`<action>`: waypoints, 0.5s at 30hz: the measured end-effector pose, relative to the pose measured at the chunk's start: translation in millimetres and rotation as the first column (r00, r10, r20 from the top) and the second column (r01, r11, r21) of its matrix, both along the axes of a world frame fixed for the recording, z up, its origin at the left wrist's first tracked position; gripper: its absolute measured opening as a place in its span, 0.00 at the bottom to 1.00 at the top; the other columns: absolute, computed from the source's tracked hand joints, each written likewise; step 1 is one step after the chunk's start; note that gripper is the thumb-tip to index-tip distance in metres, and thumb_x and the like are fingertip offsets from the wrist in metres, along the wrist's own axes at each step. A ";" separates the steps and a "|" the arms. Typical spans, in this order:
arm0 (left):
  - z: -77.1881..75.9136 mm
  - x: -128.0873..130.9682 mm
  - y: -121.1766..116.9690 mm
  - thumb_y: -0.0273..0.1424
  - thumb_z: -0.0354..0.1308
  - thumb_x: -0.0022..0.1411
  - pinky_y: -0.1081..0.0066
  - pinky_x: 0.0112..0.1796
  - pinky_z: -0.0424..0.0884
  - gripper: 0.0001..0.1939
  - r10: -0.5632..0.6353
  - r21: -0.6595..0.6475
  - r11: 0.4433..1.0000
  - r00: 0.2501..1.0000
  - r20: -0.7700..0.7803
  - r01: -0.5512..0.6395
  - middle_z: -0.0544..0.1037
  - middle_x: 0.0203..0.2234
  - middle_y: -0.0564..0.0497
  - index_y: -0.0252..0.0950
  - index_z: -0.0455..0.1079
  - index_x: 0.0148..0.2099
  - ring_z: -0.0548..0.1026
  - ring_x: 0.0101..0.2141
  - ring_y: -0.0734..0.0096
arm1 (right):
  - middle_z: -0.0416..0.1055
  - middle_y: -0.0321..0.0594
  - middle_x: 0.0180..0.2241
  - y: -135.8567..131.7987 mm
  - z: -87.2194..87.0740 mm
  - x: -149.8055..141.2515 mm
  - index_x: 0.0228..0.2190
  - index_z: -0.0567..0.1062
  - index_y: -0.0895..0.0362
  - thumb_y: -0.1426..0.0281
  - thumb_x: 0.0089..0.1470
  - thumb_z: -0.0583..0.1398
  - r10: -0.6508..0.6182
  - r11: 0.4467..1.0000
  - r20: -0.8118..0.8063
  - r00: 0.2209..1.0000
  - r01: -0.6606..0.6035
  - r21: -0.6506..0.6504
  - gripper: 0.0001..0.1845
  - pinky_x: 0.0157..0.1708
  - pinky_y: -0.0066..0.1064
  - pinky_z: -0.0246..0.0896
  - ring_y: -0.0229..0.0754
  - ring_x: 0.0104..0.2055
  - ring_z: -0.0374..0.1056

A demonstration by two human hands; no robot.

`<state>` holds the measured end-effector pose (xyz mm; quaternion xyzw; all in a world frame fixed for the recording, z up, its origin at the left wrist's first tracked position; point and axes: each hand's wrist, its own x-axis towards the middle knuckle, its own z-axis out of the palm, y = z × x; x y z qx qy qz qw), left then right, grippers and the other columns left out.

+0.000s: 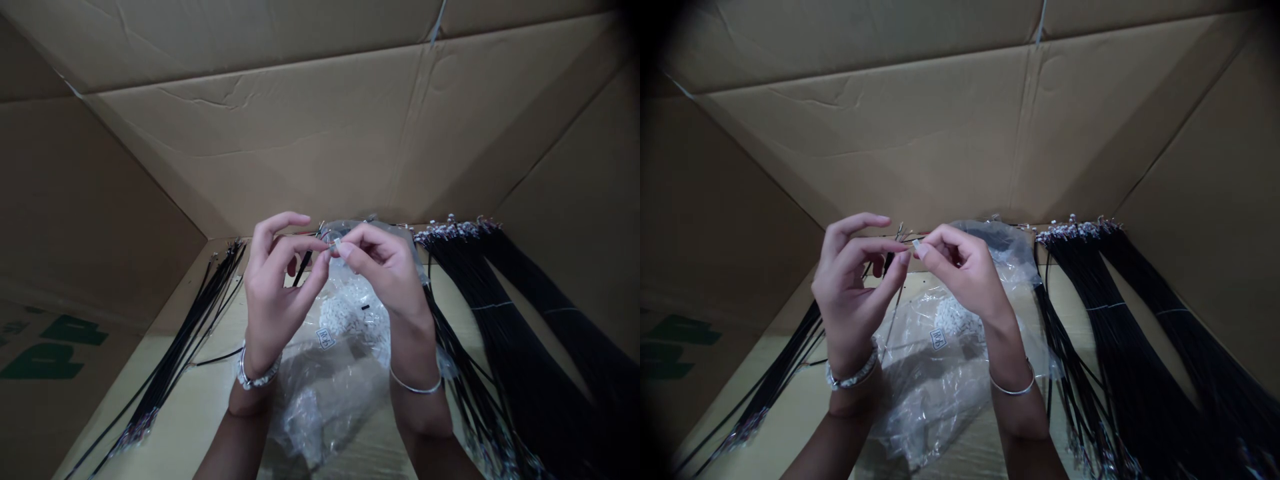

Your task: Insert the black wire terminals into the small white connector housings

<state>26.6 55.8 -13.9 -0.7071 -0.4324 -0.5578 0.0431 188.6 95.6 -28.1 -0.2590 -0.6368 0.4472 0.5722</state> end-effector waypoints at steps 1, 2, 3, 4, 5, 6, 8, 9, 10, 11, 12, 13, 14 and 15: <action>0.4 -1.2 0.3 0.26 0.66 0.64 0.70 0.30 0.72 0.06 -0.011 -0.003 1.000 1.000 0.007 0.011 0.74 0.51 0.48 0.39 0.76 0.43 0.73 0.36 0.72 | 0.62 0.31 0.23 0.3 -0.3 -0.3 0.29 0.77 0.54 0.61 0.62 0.65 -0.012 1.000 -0.001 1.000 0.012 0.007 0.13 0.25 0.27 0.51 0.34 0.26 0.55; 0.7 -2.3 0.6 0.26 0.66 0.64 0.70 0.31 0.73 0.06 -0.023 -0.005 1.000 1.000 0.013 0.023 0.75 0.51 0.48 0.40 0.75 0.44 0.74 0.39 0.70 | 0.62 0.31 0.23 0.6 -0.6 -0.4 0.29 0.77 0.54 0.60 0.62 0.65 -0.024 1.000 0.001 1.000 0.024 0.015 0.13 0.25 0.27 0.52 0.34 0.26 0.55; 0.9 -3.3 1.0 0.26 0.66 0.65 0.70 0.32 0.74 0.06 -0.033 -0.010 0.999 0.999 0.017 0.034 0.75 0.51 0.48 0.40 0.75 0.45 0.76 0.43 0.67 | 0.63 0.31 0.24 0.9 -0.9 -0.6 0.30 0.77 0.54 0.60 0.62 0.65 -0.037 0.999 0.005 0.999 0.037 0.023 0.13 0.25 0.28 0.52 0.34 0.26 0.56; 1.1 -4.1 1.3 0.26 0.65 0.66 0.70 0.34 0.75 0.06 -0.041 -0.015 0.999 0.999 0.021 0.041 0.75 0.51 0.48 0.40 0.75 0.45 0.76 0.46 0.66 | 0.63 0.31 0.24 1.0 -1.0 -0.7 0.30 0.77 0.54 0.60 0.62 0.65 -0.049 0.998 0.010 0.999 0.049 0.033 0.13 0.25 0.28 0.52 0.34 0.26 0.56; 1.2 -4.5 1.7 0.26 0.64 0.67 0.70 0.35 0.76 0.06 -0.046 -0.018 0.999 0.999 0.027 0.047 0.75 0.51 0.48 0.40 0.75 0.45 0.76 0.48 0.65 | 0.64 0.31 0.24 1.0 -1.0 -0.8 0.30 0.78 0.54 0.59 0.62 0.65 -0.058 0.997 0.018 0.998 0.057 0.042 0.12 0.25 0.28 0.53 0.35 0.26 0.57; 1.2 -4.7 2.1 0.26 0.63 0.67 0.70 0.36 0.76 0.06 -0.049 -0.018 0.999 0.998 0.037 0.049 0.75 0.51 0.48 0.40 0.75 0.45 0.76 0.51 0.64 | 0.65 0.32 0.24 0.8 -1.0 -1.0 0.31 0.78 0.54 0.59 0.63 0.65 -0.067 0.997 0.025 0.997 0.066 0.050 0.12 0.25 0.28 0.53 0.35 0.26 0.57; 0.9 -4.5 2.9 0.25 0.63 0.68 0.71 0.38 0.76 0.05 -0.049 -0.025 0.998 0.997 0.062 0.051 0.75 0.51 0.48 0.40 0.75 0.45 0.75 0.52 0.65 | 0.65 0.32 0.24 0.5 -0.8 -1.4 0.31 0.78 0.54 0.60 0.63 0.65 -0.079 0.995 0.035 0.996 0.077 0.063 0.12 0.25 0.28 0.52 0.34 0.26 0.57; 0.5 -4.2 3.4 0.25 0.63 0.68 0.71 0.38 0.77 0.05 -0.051 -0.029 0.998 0.996 0.074 0.054 0.75 0.51 0.48 0.39 0.75 0.45 0.76 0.51 0.65 | 0.66 0.32 0.24 0.6 -0.8 -1.7 0.31 0.78 0.54 0.61 0.63 0.65 -0.081 0.995 0.032 0.996 0.079 0.067 0.11 0.25 0.28 0.52 0.34 0.26 0.57; 0.0 -3.9 3.8 0.25 0.63 0.68 0.70 0.39 0.77 0.05 -0.057 -0.031 0.998 0.995 0.086 0.060 0.75 0.50 0.48 0.39 0.75 0.45 0.76 0.50 0.66 | 0.66 0.31 0.24 0.9 -0.8 -2.1 0.31 0.78 0.54 0.61 0.63 0.65 -0.073 0.995 0.022 0.997 0.072 0.069 0.11 0.25 0.28 0.52 0.34 0.26 0.57; -0.6 -3.8 4.2 0.25 0.63 0.68 0.70 0.39 0.78 0.06 -0.064 -0.032 0.997 0.993 0.094 0.068 0.75 0.50 0.48 0.39 0.74 0.46 0.77 0.48 0.67 | 0.66 0.31 0.24 1.4 -1.0 -2.6 0.31 0.79 0.54 0.61 0.64 0.64 -0.055 0.996 0.005 0.998 0.055 0.069 0.11 0.25 0.28 0.53 0.34 0.26 0.57; -1.3 -3.6 4.7 0.25 0.63 0.68 0.69 0.39 0.78 0.06 -0.072 -0.031 0.997 0.992 0.102 0.075 0.75 0.50 0.48 0.40 0.74 0.46 0.77 0.47 0.68 | 0.67 0.31 0.24 2.2 -1.2 -3.3 0.32 0.79 0.54 0.61 0.65 0.63 -0.030 0.997 -0.017 0.999 0.031 0.068 0.12 0.26 0.28 0.53 0.34 0.25 0.58; -1.9 -3.6 5.1 0.25 0.63 0.68 0.69 0.39 0.79 0.07 -0.079 -0.027 0.996 0.991 0.110 0.083 0.75 0.49 0.48 0.40 0.73 0.46 0.77 0.45 0.68 | 0.67 0.32 0.24 3.2 -1.6 -4.2 0.32 0.80 0.54 0.61 0.66 0.62 -0.006 0.998 -0.043 0.999 0.009 0.063 0.12 0.26 0.29 0.54 0.34 0.25 0.59; -2.5 -3.5 5.5 0.25 0.63 0.68 0.69 0.39 0.79 0.07 -0.087 -0.021 0.996 0.989 0.119 0.090 0.75 0.49 0.49 0.40 0.73 0.47 0.78 0.44 0.69 | 0.68 0.32 0.23 4.1 -2.0 -5.1 0.33 0.80 0.53 0.61 0.67 0.61 0.005 0.998 -0.072 0.997 -0.001 0.057 0.13 0.26 0.29 0.54 0.34 0.25 0.60; -2.8 -3.5 5.9 0.25 0.63 0.68 0.69 0.38 0.79 0.07 -0.096 -0.016 0.995 0.987 0.130 0.099 0.75 0.48 0.49 0.41 0.73 0.47 0.78 0.42 0.70 | 0.68 0.32 0.24 5.0 -2.3 -6.1 0.34 0.80 0.53 0.62 0.67 0.61 -0.002 0.999 -0.099 0.995 0.007 0.047 0.12 0.26 0.29 0.54 0.34 0.25 0.60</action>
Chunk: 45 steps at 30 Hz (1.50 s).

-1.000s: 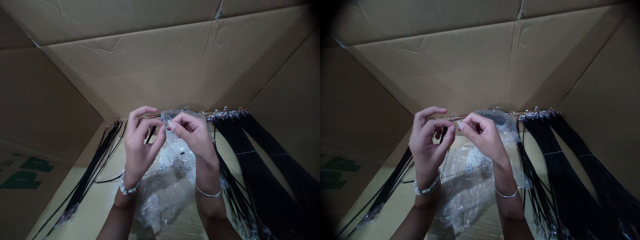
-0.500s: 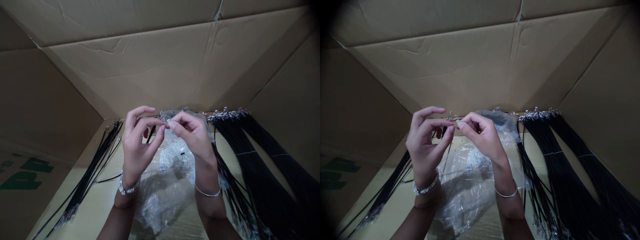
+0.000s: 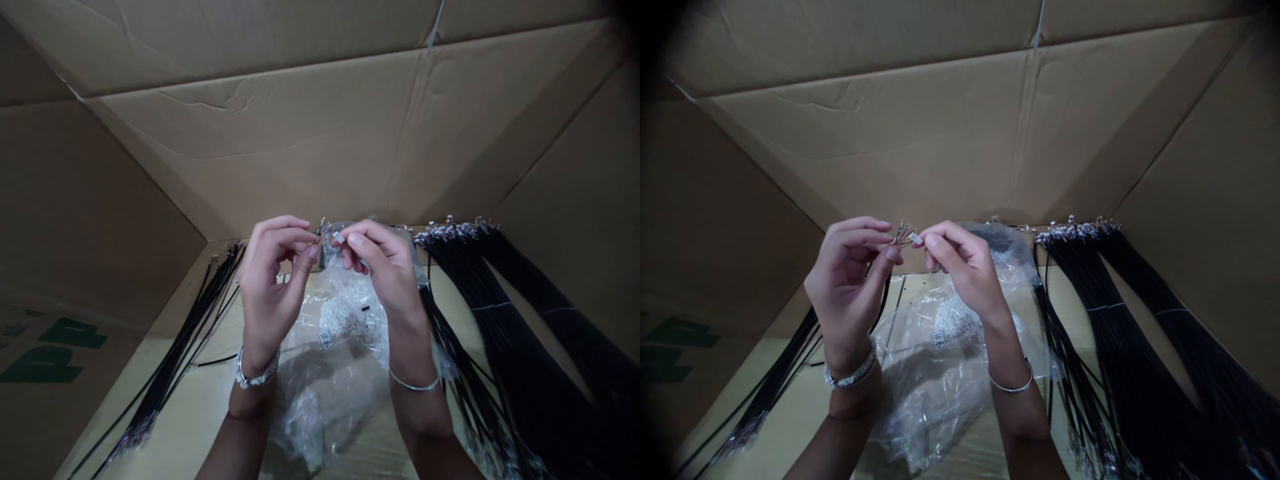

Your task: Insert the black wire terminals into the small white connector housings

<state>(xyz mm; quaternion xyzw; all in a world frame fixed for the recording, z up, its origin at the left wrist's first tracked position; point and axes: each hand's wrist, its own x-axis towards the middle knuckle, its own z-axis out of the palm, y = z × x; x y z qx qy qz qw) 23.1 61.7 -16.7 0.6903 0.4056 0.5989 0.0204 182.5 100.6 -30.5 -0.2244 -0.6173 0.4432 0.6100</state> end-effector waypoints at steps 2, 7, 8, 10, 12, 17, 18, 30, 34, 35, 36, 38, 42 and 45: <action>-0.2 0.2 0.4 0.26 0.63 0.68 0.70 0.37 0.79 0.07 -0.024 -0.001 1.000 0.999 0.023 0.024 0.74 0.47 0.50 0.41 0.72 0.47 0.78 0.39 0.73 | 0.68 0.32 0.26 1.1 -0.4 -1.9 0.36 0.80 0.52 0.63 0.65 0.62 -0.052 0.998 -0.037 0.998 0.051 -0.026 0.08 0.26 0.29 0.55 0.34 0.26 0.60; 1.1 0.2 -0.5 0.26 0.62 0.69 0.71 0.36 0.80 0.06 -0.075 -0.020 0.997 0.997 0.020 0.075 0.73 0.46 0.49 0.40 0.70 0.47 0.77 0.38 0.74 | 0.69 0.33 0.29 1.3 0.0 -4.8 0.41 0.79 0.51 0.65 0.62 0.65 -0.088 0.995 -0.029 0.996 0.086 -0.042 0.06 0.29 0.30 0.57 0.36 0.29 0.62; 1.4 0.2 -0.9 0.26 0.62 0.69 0.72 0.36 0.80 0.06 -0.085 -0.027 0.996 0.996 0.014 0.086 0.72 0.47 0.49 0.40 0.70 0.47 0.76 0.38 0.74 | 0.71 0.33 0.30 1.6 -0.1 -5.0 0.40 0.79 0.51 0.65 0.62 0.66 -0.086 0.996 -0.022 0.996 0.085 -0.035 0.06 0.30 0.30 0.58 0.36 0.30 0.63; 1.7 0.3 -1.5 0.26 0.62 0.69 0.72 0.36 0.80 0.06 -0.102 -0.042 0.994 0.995 0.016 0.102 0.72 0.47 0.50 0.41 0.70 0.47 0.76 0.36 0.76 | 0.74 0.34 0.32 2.5 -1.0 -4.9 0.39 0.79 0.52 0.64 0.61 0.67 -0.082 0.996 -0.006 0.997 0.082 -0.020 0.06 0.32 0.30 0.59 0.37 0.32 0.65; 1.6 0.7 -1.3 0.26 0.61 0.69 0.72 0.36 0.80 0.06 -0.115 -0.053 0.992 0.992 0.052 0.118 0.71 0.48 0.50 0.41 0.71 0.47 0.75 0.34 0.78 | 0.74 0.34 0.32 3.5 -2.2 -4.4 0.37 0.78 0.52 0.64 0.60 0.67 -0.081 0.997 0.007 0.997 0.081 -0.008 0.06 0.32 0.30 0.59 0.37 0.32 0.65; -1.1 -2.6 4.3 0.26 0.62 0.68 0.72 0.34 0.77 0.05 -0.130 -0.067 0.987 0.975 0.180 0.144 0.71 0.47 0.51 0.42 0.73 0.44 0.74 0.31 0.79 | 0.71 0.33 0.29 0.0 -1.3 -4.2 0.35 0.78 0.53 0.62 0.63 0.66 -0.123 0.992 0.090 0.988 0.122 0.019 0.08 0.30 0.30 0.57 0.36 0.30 0.63; -1.9 -4.2 5.8 0.26 0.62 0.68 0.72 0.33 0.76 0.04 -0.121 -0.078 0.987 0.976 0.183 0.137 0.72 0.47 0.51 0.42 0.75 0.43 0.74 0.31 0.78 | 0.71 0.33 0.29 -2.1 -0.3 -4.9 0.35 0.78 0.53 0.62 0.63 0.65 -0.154 0.988 0.126 0.980 0.149 0.047 0.08 0.30 0.30 0.57 0.36 0.30 0.63; -1.7 -2.0 3.3 0.26 0.62 0.68 0.70 0.36 0.76 0.08 0.046 -0.111 0.993 0.998 -0.035 -0.050 0.71 0.54 0.49 0.43 0.79 0.46 0.76 0.42 0.70 | 0.73 0.31 0.31 -14.9 2.6 -8.3 0.36 0.74 0.53 0.66 0.67 0.62 -0.349 0.933 0.217 0.912 0.316 0.172 0.06 0.34 0.30 0.58 0.34 0.30 0.65; -3.0 1.6 4.5 0.27 0.66 0.65 0.68 0.36 0.76 0.06 0.113 -0.036 0.993 0.990 -0.079 -0.116 0.71 0.56 0.49 0.41 0.79 0.45 0.75 0.37 0.73 | 0.71 0.29 0.27 -16.4 3.4 -7.3 0.35 0.74 0.54 0.65 0.65 0.64 -0.247 0.969 0.182 0.952 0.239 0.065 0.07 0.31 0.29 0.59 0.33 0.29 0.67; -3.2 1.7 4.8 0.27 0.66 0.65 0.68 0.35 0.75 0.06 0.117 -0.024 0.993 0.990 -0.079 -0.119 0.71 0.56 0.49 0.41 0.79 0.44 0.75 0.37 0.73 | 0.71 0.29 0.27 -16.6 3.8 -6.8 0.35 0.74 0.54 0.64 0.65 0.64 -0.211 0.977 0.171 0.962 0.208 0.034 0.07 0.31 0.29 0.59 0.33 0.29 0.67; -3.3 1.6 5.0 0.27 0.66 0.65 0.69 0.34 0.75 0.06 0.114 -0.023 0.993 0.990 -0.079 -0.116 0.72 0.56 0.49 0.41 0.79 0.44 0.75 0.37 0.73 | 0.72 0.29 0.27 -16.4 4.2 -6.2 0.35 0.75 0.54 0.64 0.66 0.63 -0.175 0.984 0.156 0.972 0.176 0.005 0.08 0.31 0.29 0.59 0.33 0.30 0.68; -3.2 0.9 4.8 0.27 0.66 0.65 0.68 0.34 0.75 0.05 0.094 -0.041 0.994 0.993 -0.075 -0.097 0.71 0.56 0.49 0.41 0.78 0.44 0.76 0.39 0.71 | 0.72 0.30 0.27 -15.3 5.0 -4.4 0.34 0.75 0.55 0.62 0.67 0.62 -0.110 0.993 0.124 0.986 0.116 -0.039 0.11 0.30 0.29 0.58 0.33 0.29 0.67; -2.3 -0.3 3.3 0.28 0.66 0.66 0.66 0.37 0.76 0.05 0.069 -0.074 0.995 0.995 -0.069 -0.074 0.72 0.57 0.50 0.41 0.78 0.44 0.77 0.40 0.70 | 0.72 0.31 0.26 -12.2 6.8 -0.2 0.37 0.77 0.55 0.62 0.68 0.60 -0.056 0.996 0.070 0.996 0.061 -0.058 0.11 0.27 0.29 0.55 0.32 0.27 0.64; -1.8 0.0 2.4 0.28 0.65 0.66 0.68 0.35 0.75 0.04 0.051 -0.095 0.994 0.997 -0.065 -0.057 0.72 0.56 0.50 0.41 0.78 0.44 0.77 0.39 0.71 | 0.71 0.32 0.28 -11.6 8.0 2.3 0.38 0.78 0.54 0.65 0.67 0.61 -0.059 0.997 0.083 0.995 0.063 -0.038 0.07 0.29 0.29 0.57 0.33 0.30 0.66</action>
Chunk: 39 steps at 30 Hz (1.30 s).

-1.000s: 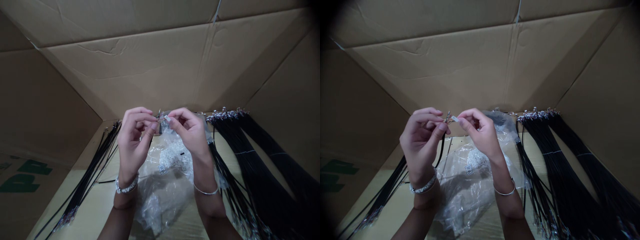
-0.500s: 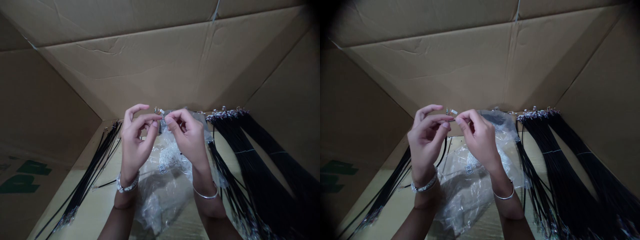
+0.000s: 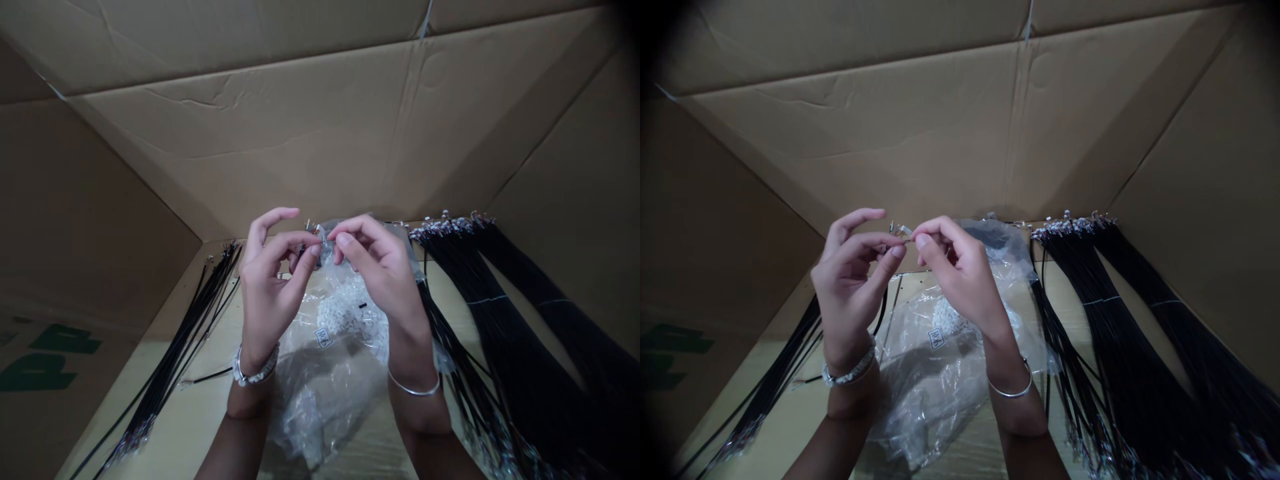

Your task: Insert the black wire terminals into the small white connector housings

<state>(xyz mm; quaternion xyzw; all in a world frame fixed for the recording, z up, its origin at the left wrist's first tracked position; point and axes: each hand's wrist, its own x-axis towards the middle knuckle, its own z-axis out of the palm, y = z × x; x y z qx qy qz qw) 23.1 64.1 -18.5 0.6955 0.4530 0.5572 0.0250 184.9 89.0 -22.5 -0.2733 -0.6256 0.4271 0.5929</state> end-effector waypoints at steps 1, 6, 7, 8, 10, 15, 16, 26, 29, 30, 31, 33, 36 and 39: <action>0.1 0.1 -0.2 0.28 0.65 0.67 0.69 0.35 0.74 0.04 -0.007 -0.006 1.000 1.000 0.003 0.007 0.72 0.56 0.50 0.41 0.77 0.44 0.76 0.39 0.71 | 0.71 0.32 0.29 -0.2 0.3 0.6 0.38 0.78 0.54 0.66 0.67 0.61 0.000 1.000 0.007 1.000 0.000 0.009 0.06 0.30 0.30 0.58 0.34 0.31 0.66; 0.4 0.6 -0.5 0.28 0.65 0.66 0.68 0.36 0.75 0.04 -0.005 0.010 1.000 1.000 -0.006 0.005 0.72 0.55 0.49 0.41 0.78 0.44 0.77 0.40 0.70 | 0.72 0.34 0.31 -1.7 0.5 2.1 0.37 0.78 0.54 0.65 0.64 0.64 -0.015 1.000 0.030 0.999 0.014 0.024 0.06 0.32 0.31 0.59 0.36 0.33 0.67; 0.6 0.7 -0.6 0.28 0.65 0.66 0.68 0.36 0.75 0.04 0.001 0.015 1.000 1.000 -0.004 -0.001 0.72 0.55 0.49 0.41 0.78 0.43 0.77 0.40 0.70 | 0.72 0.34 0.31 -1.7 0.4 2.1 0.37 0.78 0.54 0.64 0.64 0.64 -0.021 1.000 0.033 0.999 0.020 0.023 0.07 0.32 0.32 0.59 0.36 0.32 0.67; 0.8 0.8 -0.9 0.28 0.66 0.66 0.68 0.35 0.74 0.04 0.005 0.018 1.000 1.000 -0.001 -0.005 0.73 0.55 0.49 0.41 0.78 0.43 0.77 0.40 0.70 | 0.72 0.34 0.31 -1.5 0.2 2.0 0.36 0.78 0.54 0.64 0.63 0.64 -0.027 0.999 0.036 0.999 0.026 0.022 0.07 0.31 0.32 0.59 0.36 0.32 0.67; 1.4 1.1 -1.4 0.27 0.66 0.65 0.68 0.34 0.73 0.04 -0.004 0.010 1.000 1.000 0.010 0.004 0.73 0.55 0.49 0.41 0.78 0.43 0.76 0.39 0.71 | 0.71 0.34 0.30 -0.6 -0.2 1.6 0.36 0.78 0.54 0.65 0.63 0.64 -0.040 0.999 0.034 0.999 0.039 0.027 0.06 0.31 0.32 0.58 0.36 0.32 0.67; 2.5 0.0 -1.9 0.27 0.66 0.65 0.71 0.33 0.72 0.04 -0.100 -0.058 0.993 0.994 0.049 0.103 0.73 0.55 0.49 0.41 0.78 0.43 0.75 0.40 0.71 | 0.72 0.33 0.29 4.5 -2.0 -0.3 0.36 0.78 0.55 0.66 0.65 0.62 -0.066 0.998 0.005 0.998 0.066 0.020 0.07 0.33 0.31 0.59 0.36 0.32 0.66; 2.6 -0.4 -1.7 0.27 0.66 0.65 0.71 0.32 0.72 0.04 -0.117 -0.065 0.991 0.992 0.049 0.120 0.73 0.54 0.49 0.41 0.78 0.42 0.75 0.39 0.72 | 0.72 0.33 0.29 6.0 -2.7 -0.6 0.35 0.78 0.55 0.66 0.65 0.62 -0.071 0.997 0.012 0.997 0.071 0.019 0.07 0.33 0.31 0.58 0.36 0.32 0.66; 5.5 -1.9 -3.2 0.28 0.67 0.65 0.74 0.31 0.69 0.03 -0.223 -0.137 0.962 0.968 0.117 0.238 0.74 0.53 0.47 0.39 0.79 0.41 0.74 0.40 0.72 | 0.70 0.32 0.28 15.3 -8.3 3.6 0.32 0.76 0.55 0.63 0.66 0.62 0.072 0.997 0.078 0.994 -0.072 0.002 0.11 0.31 0.28 0.55 0.33 0.31 0.64; 5.7 -4.1 -2.1 0.29 0.68 0.64 0.73 0.30 0.69 0.03 -0.221 -0.154 0.959 0.969 0.111 0.237 0.74 0.54 0.47 0.39 0.79 0.41 0.74 0.39 0.72 | 0.66 0.31 0.26 16.2 -8.3 6.3 0.29 0.74 0.56 0.63 0.67 0.62 0.136 0.990 0.082 0.987 -0.137 0.013 0.14 0.31 0.28 0.54 0.33 0.30 0.60; 5.8 -5.1 -2.0 0.30 0.68 0.64 0.73 0.30 0.69 0.03 -0.221 -0.162 0.958 0.970 0.101 0.235 0.73 0.54 0.47 0.39 0.79 0.41 0.74 0.39 0.73 | 0.65 0.31 0.26 16.8 -8.3 7.2 0.29 0.74 0.56 0.63 0.67 0.62 0.160 0.987 0.073 0.984 -0.161 0.006 0.14 0.31 0.28 0.54 0.34 0.30 0.60; 6.2 -6.1 -2.1 0.30 0.67 0.65 0.73 0.30 0.69 0.02 -0.220 -0.169 0.958 0.971 0.088 0.233 0.73 0.54 0.47 0.39 0.79 0.41 0.73 0.38 0.73 | 0.65 0.31 0.26 17.6 -8.4 8.2 0.29 0.74 0.56 0.63 0.67 0.62 0.191 0.982 0.060 0.980 -0.191 -0.008 0.14 0.31 0.28 0.53 0.33 0.29 0.59; 7.3 -7.6 -3.2 0.29 0.67 0.65 0.74 0.30 0.70 0.02 -0.220 -0.184 0.957 0.974 0.056 0.227 0.73 0.54 0.47 0.39 0.79 0.40 0.73 0.36 0.74 | 0.65 0.31 0.25 19.3 -8.6 9.8 0.27 0.73 0.56 0.64 0.66 0.62 0.266 0.963 0.025 0.964 -0.265 -0.049 0.16 0.30 0.28 0.52 0.33 0.28 0.58; 9.1 -8.4 -6.0 0.28 0.66 0.65 0.74 0.29 0.70 0.01 -0.206 -0.183 0.962 0.979 0.009 0.204 0.74 0.54 0.47 0.39 0.78 0.40 0.74 0.36 0.74 | 0.66 0.30 0.24 21.4 -9.4 10.6 0.25 0.72 0.57 0.64 0.66 0.63 0.362 0.923 -0.034 0.931 -0.364 -0.128 0.18 0.29 0.28 0.51 0.31 0.25 0.55; 9.4 -7.4 -8.1 0.28 0.66 0.65 0.75 0.29 0.71 0.02 -0.166 -0.169 0.973 0.986 -0.020 0.160 0.74 0.53 0.46 0.39 0.79 0.40 0.75 0.41 0.69 | 0.65 0.30 0.22 22.4 -11.0 9.7 0.28 0.75 0.57 0.62 0.65 0.63 0.383 0.897 -0.077 0.921 -0.390 -0.209 0.15 0.26 0.29 0.47 0.31 0.23 0.53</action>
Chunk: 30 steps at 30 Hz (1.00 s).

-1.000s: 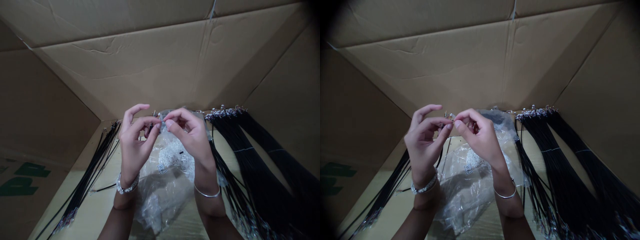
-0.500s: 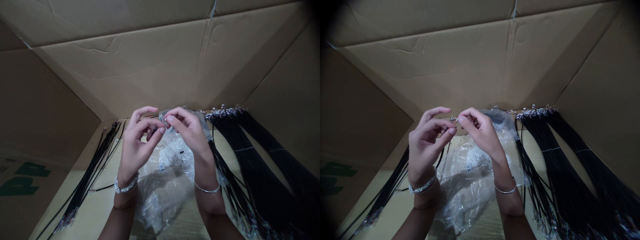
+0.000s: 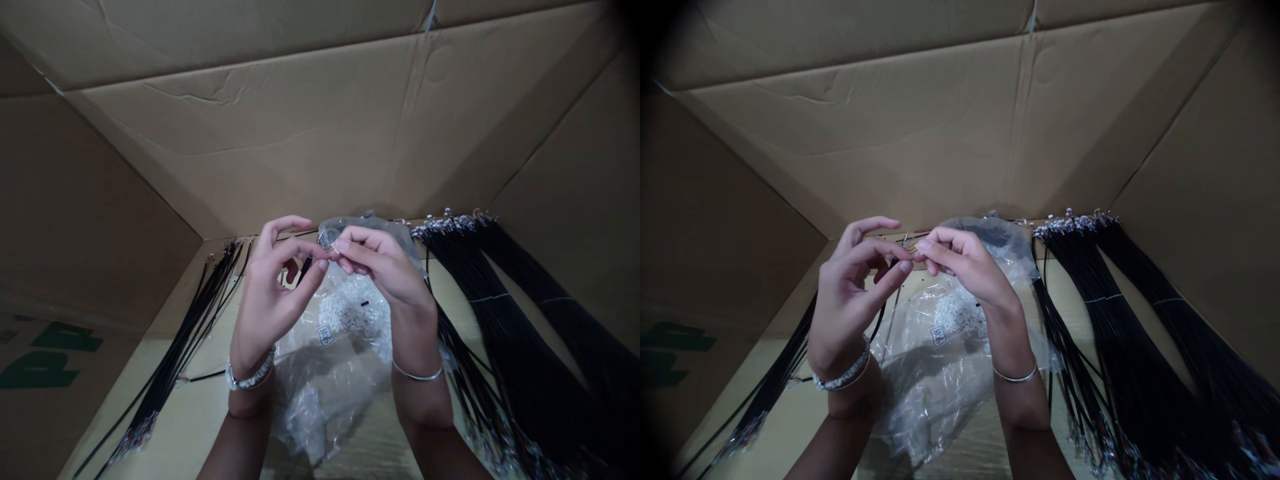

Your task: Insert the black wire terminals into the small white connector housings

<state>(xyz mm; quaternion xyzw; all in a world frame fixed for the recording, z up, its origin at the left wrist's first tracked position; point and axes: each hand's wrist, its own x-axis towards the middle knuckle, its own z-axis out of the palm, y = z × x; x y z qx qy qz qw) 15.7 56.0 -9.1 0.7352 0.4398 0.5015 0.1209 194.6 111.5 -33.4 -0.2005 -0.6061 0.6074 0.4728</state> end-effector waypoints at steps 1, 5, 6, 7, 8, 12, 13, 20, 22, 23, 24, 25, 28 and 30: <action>-0.3 0.5 -0.4 0.28 0.66 0.65 0.75 0.29 0.71 0.02 0.013 -0.003 1.000 1.000 -0.003 -0.013 0.74 0.53 0.45 0.39 0.79 0.40 0.76 0.44 0.68 | 0.65 0.29 0.21 0.2 -0.6 -0.4 0.29 0.76 0.57 0.61 0.65 0.63 -0.004 1.000 0.000 1.000 0.004 -0.023 0.15 0.25 0.29 0.46 0.31 0.23 0.53; -2.6 2.1 -1.1 0.28 0.65 0.65 0.76 0.28 0.71 0.02 0.054 -0.023 0.998 0.999 -0.005 -0.054 0.73 0.53 0.45 0.39 0.79 0.41 0.76 0.48 0.64 | 0.64 0.29 0.22 0.7 -2.5 -1.3 0.29 0.74 0.57 0.61 0.66 0.63 -0.002 1.000 0.003 1.000 0.002 -0.024 0.16 0.25 0.29 0.46 0.31 0.23 0.52; -3.0 2.3 -1.3 0.28 0.65 0.65 0.76 0.27 0.71 0.03 0.068 -0.022 0.997 0.998 -0.006 -0.068 0.73 0.54 0.45 0.39 0.79 0.41 0.76 0.48 0.64 | 0.64 0.29 0.22 0.9 -2.8 -1.3 0.28 0.73 0.57 0.62 0.66 0.63 0.003 1.000 0.007 1.000 -0.003 -0.006 0.16 0.26 0.28 0.46 0.31 0.23 0.52; -3.2 2.5 -1.6 0.28 0.65 0.64 0.76 0.27 0.72 0.03 0.082 -0.017 0.997 0.997 -0.008 -0.082 0.72 0.54 0.46 0.39 0.79 0.41 0.76 0.48 0.64 | 0.63 0.29 0.23 1.0 -3.0 -1.3 0.28 0.73 0.57 0.62 0.66 0.62 0.008 1.000 0.014 1.000 -0.008 0.013 0.16 0.27 0.28 0.47 0.31 0.24 0.52; -3.3 2.6 -1.9 0.27 0.65 0.64 0.76 0.27 0.72 0.03 0.093 -0.010 0.996 0.996 -0.011 -0.093 0.72 0.54 0.46 0.39 0.78 0.41 0.76 0.49 0.63 | 0.63 0.29 0.23 1.2 -3.2 -1.4 0.28 0.72 0.57 0.62 0.67 0.62 0.011 1.000 0.023 1.000 -0.012 0.029 0.16 0.27 0.28 0.48 0.31 0.25 0.52; -2.5 3.2 -3.7 0.25 0.65 0.64 0.77 0.26 0.71 0.04 0.109 0.011 0.994 0.994 -0.023 -0.109 0.72 0.53 0.46 0.39 0.78 0.40 0.76 0.49 0.64 | 0.59 0.29 0.24 1.9 -4.0 -1.6 0.29 0.71 0.57 0.60 0.68 0.60 0.025 0.999 0.050 0.998 -0.028 0.046 0.17 0.28 0.28 0.48 0.32 0.26 0.52; -2.2 3.4 -4.3 0.25 0.65 0.64 0.78 0.26 0.71 0.04 0.109 0.012 0.994 0.994 -0.026 -0.109 0.72 0.53 0.46 0.39 0.78 0.40 0.76 0.49 0.64 | 0.59 0.29 0.25 2.1 -4.2 -1.6 0.29 0.70 0.56 0.60 0.68 0.60 0.028 0.998 0.052 0.998 -0.030 0.049 0.18 0.28 0.28 0.48 0.33 0.27 0.52; -3.1 7.6 -7.2 0.25 0.64 0.64 0.76 0.26 0.70 0.04 0.178 0.064 0.983 0.982 -0.059 -0.174 0.72 0.53 0.47 0.40 0.78 0.41 0.75 0.45 0.67 | 0.59 0.30 0.27 3.8 -6.0 -1.6 0.30 0.71 0.56 0.59 0.68 0.59 0.051 0.997 0.046 0.998 -0.054 0.057 0.17 0.28 0.28 0.47 0.33 0.27 0.50; -4.0 8.9 -7.5 0.25 0.64 0.64 0.75 0.26 0.69 0.04 0.201 0.083 0.977 0.977 -0.071 -0.196 0.71 0.53 0.47 0.40 0.77 0.41 0.75 0.42 0.69 | 0.58 0.30 0.27 4.2 -6.4 -1.8 0.30 0.71 0.56 0.59 0.68 0.59 0.048 0.997 0.046 0.998 -0.051 0.057 0.17 0.28 0.29 0.46 0.33 0.27 0.50; -4.3 9.3 -7.7 0.26 0.64 0.64 0.74 0.27 0.69 0.04 0.209 0.091 0.975 0.975 -0.074 -0.202 0.71 0.53 0.47 0.40 0.77 0.41 0.75 0.40 0.69 | 0.58 0.30 0.27 4.4 -6.6 -2.0 0.30 0.71 0.56 0.58 0.68 0.59 0.044 0.997 0.050 0.998 -0.047 0.056 0.17 0.28 0.29 0.46 0.34 0.27 0.49; -4.6 9.7 -7.9 0.26 0.64 0.65 0.73 0.27 0.70 0.04 0.213 0.097 0.974 0.974 -0.077 -0.206 0.71 0.53 0.47 0.40 0.77 0.41 0.74 0.39 0.70 | 0.58 0.30 0.26 4.5 -6.7 -2.0 0.30 0.71 0.56 0.57 0.68 0.59 0.040 0.998 0.055 0.998 -0.043 0.054 0.18 0.28 0.29 0.46 0.34 0.27 0.49; -4.7 9.9 -8.1 0.26 0.64 0.65 0.73 0.28 0.70 0.04 0.216 0.101 0.973 0.973 -0.077 -0.208 0.71 0.53 0.47 0.40 0.77 0.41 0.74 0.37 0.71 | 0.58 0.30 0.26 4.5 -6.8 -2.1 0.30 0.71 0.55 0.57 0.68 0.59 0.037 0.998 0.059 0.998 -0.040 0.051 0.18 0.28 0.29 0.46 0.34 0.27 0.49; -4.9 10.7 -8.9 0.26 0.63 0.65 0.71 0.30 0.72 0.04 0.224 0.109 0.971 0.971 -0.082 -0.215 0.71 0.54 0.47 0.39 0.77 0.42 0.73 0.35 0.72 | 0.58 0.30 0.26 4.2 -6.9 -2.2 0.30 0.70 0.55 0.55 0.67 0.60 0.040 0.998 0.057 0.998 -0.043 0.044 0.19 0.28 0.29 0.46 0.34 0.27 0.49; -4.9 11.4 -9.3 0.26 0.63 0.65 0.69 0.34 0.75 0.04 0.234 0.112 0.968 0.968 -0.088 -0.224 0.71 0.54 0.47 0.39 0.76 0.42 0.74 0.37 0.71 | 0.58 0.30 0.26 4.0 -6.8 -2.2 0.30 0.70 0.55 0.56 0.67 0.60 0.044 0.998 0.050 0.998 -0.046 0.042 0.19 0.28 0.29 0.46 0.34 0.27 0.49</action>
